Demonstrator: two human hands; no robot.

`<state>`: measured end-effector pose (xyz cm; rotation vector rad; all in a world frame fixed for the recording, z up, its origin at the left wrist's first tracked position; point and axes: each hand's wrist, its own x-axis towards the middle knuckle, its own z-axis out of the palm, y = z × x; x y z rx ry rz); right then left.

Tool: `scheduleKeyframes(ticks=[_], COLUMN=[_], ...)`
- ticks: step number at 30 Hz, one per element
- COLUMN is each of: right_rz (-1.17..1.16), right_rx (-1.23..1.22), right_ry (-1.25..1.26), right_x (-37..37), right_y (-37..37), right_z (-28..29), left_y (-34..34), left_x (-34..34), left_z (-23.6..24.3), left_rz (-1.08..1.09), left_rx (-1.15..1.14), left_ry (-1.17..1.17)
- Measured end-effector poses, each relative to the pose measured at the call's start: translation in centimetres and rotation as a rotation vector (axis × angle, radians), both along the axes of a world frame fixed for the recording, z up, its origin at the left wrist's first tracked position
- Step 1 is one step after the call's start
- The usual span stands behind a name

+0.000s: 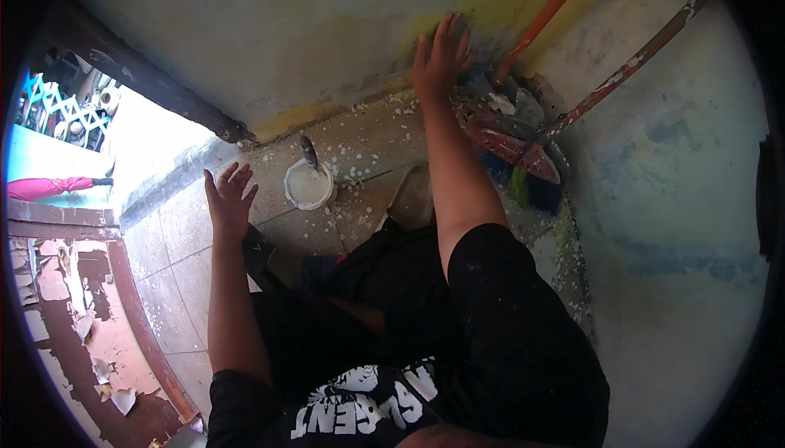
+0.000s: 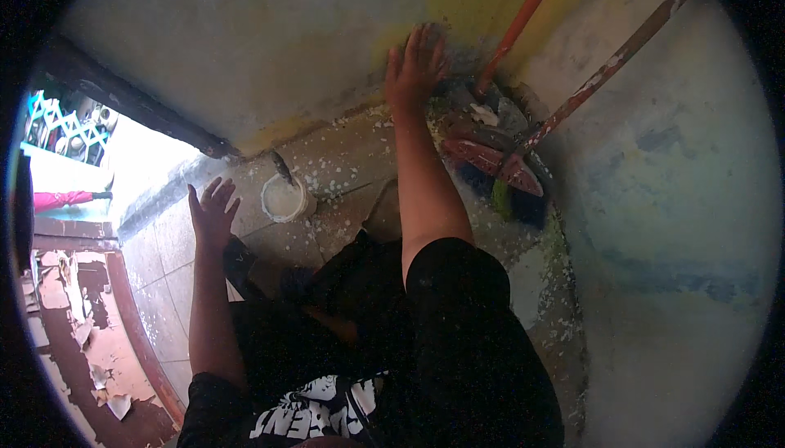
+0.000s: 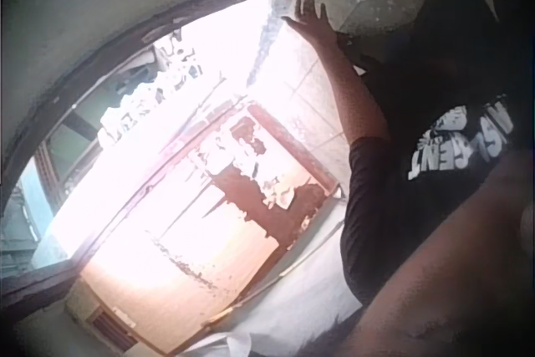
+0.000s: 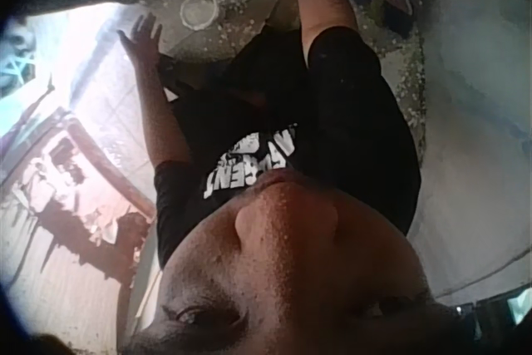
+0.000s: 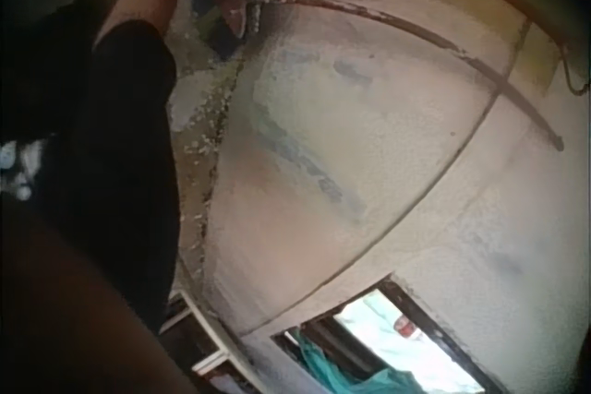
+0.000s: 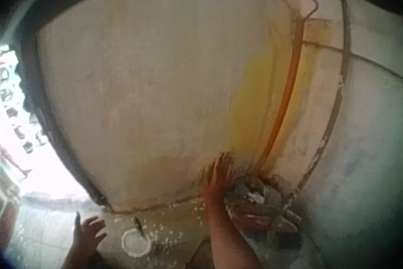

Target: Patching a damaged wall using plaster and a putty knife.

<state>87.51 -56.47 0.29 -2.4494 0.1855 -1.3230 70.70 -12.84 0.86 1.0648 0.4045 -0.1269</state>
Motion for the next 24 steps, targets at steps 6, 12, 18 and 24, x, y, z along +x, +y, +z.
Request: scheduleKeyframes(ticks=[6, 12, 18, 24], right_rz=[0.059, 0.017, 0.050, 0.055], right_rx=[0.066, -0.030, -0.107, 0.007], right_ry=[-0.119, -0.066, -0.043, -0.139], right_x=[0.8, 0.4, 0.4, 0.8], right_y=[1.3, -0.3, -1.7, 0.5], right_z=[4.0, 1.3, 1.1, 3.6], left_y=[0.3, -0.1, -0.6, 0.3], left_x=[-0.9, -0.4, -0.1, -1.0], left_z=[0.5, -0.2, 0.5, 0.4], left_rz=[0.008, 0.008, -0.008, -0.003], left_rx=[0.040, 0.013, 0.027, 0.059], left_ry=[-0.001, 0.033, -0.009, 0.014])
